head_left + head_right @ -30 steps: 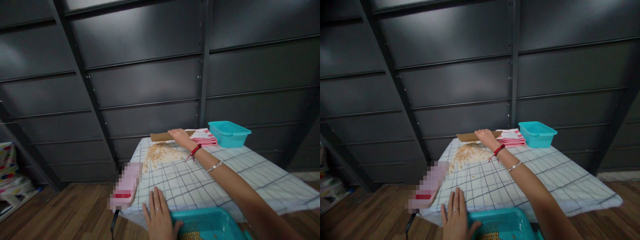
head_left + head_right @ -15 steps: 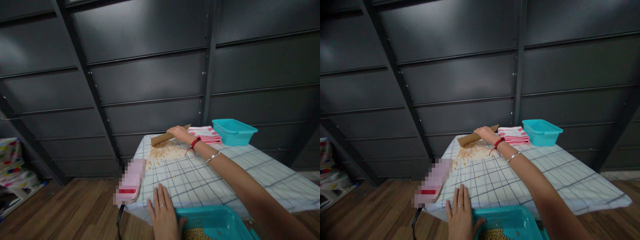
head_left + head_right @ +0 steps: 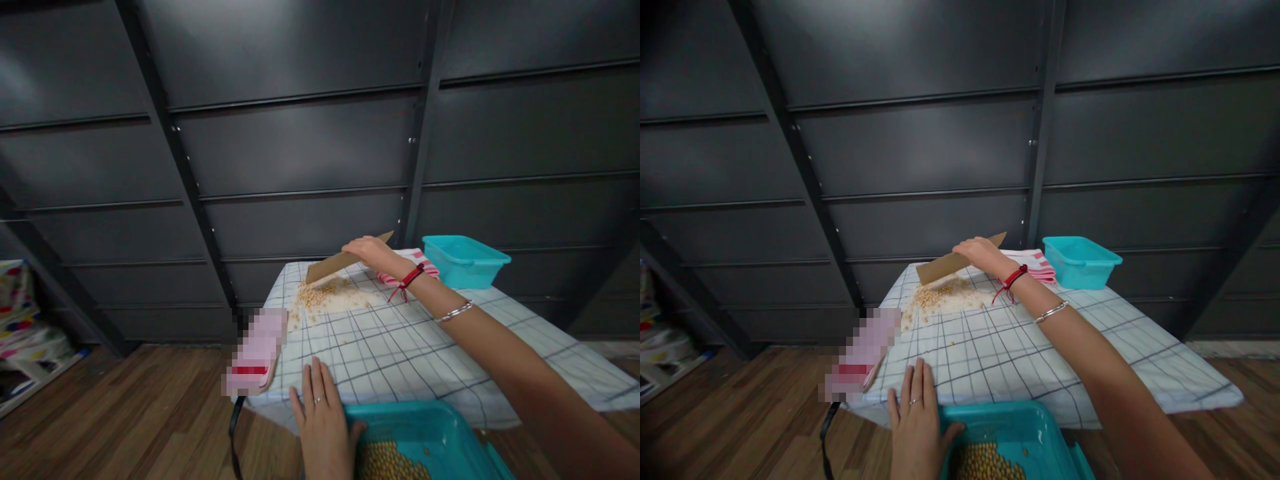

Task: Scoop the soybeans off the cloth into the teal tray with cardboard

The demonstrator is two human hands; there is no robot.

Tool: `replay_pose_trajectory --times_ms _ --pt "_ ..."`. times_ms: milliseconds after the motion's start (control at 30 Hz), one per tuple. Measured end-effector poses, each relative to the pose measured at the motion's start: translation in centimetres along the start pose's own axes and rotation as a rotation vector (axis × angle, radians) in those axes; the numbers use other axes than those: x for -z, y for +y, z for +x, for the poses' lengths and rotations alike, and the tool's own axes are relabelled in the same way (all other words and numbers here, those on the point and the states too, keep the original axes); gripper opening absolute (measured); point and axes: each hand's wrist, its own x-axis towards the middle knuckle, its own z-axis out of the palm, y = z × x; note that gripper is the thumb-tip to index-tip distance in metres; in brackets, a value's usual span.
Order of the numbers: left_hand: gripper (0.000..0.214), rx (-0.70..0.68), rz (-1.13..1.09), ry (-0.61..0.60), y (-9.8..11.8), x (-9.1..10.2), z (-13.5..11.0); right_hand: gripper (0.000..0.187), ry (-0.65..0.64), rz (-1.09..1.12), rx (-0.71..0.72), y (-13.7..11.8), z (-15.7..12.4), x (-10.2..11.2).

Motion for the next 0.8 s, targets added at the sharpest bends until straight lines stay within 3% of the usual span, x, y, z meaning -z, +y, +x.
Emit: replay_pose_trajectory --times_ms 233,367,800 --pt "0.075 -0.018 0.011 -0.018 -0.6 -0.9 -0.1 0.027 -0.005 0.050 0.041 -3.2 3.3 -2.6" --pt "0.074 -0.018 0.003 -0.048 -0.6 -0.7 0.0 0.027 -0.010 0.079 0.062 -3.3 3.4 -3.2" --pt "0.070 -0.013 -0.029 -0.084 -0.4 0.9 0.5 0.034 -0.027 0.104 0.121 0.4 0.0 0.1"
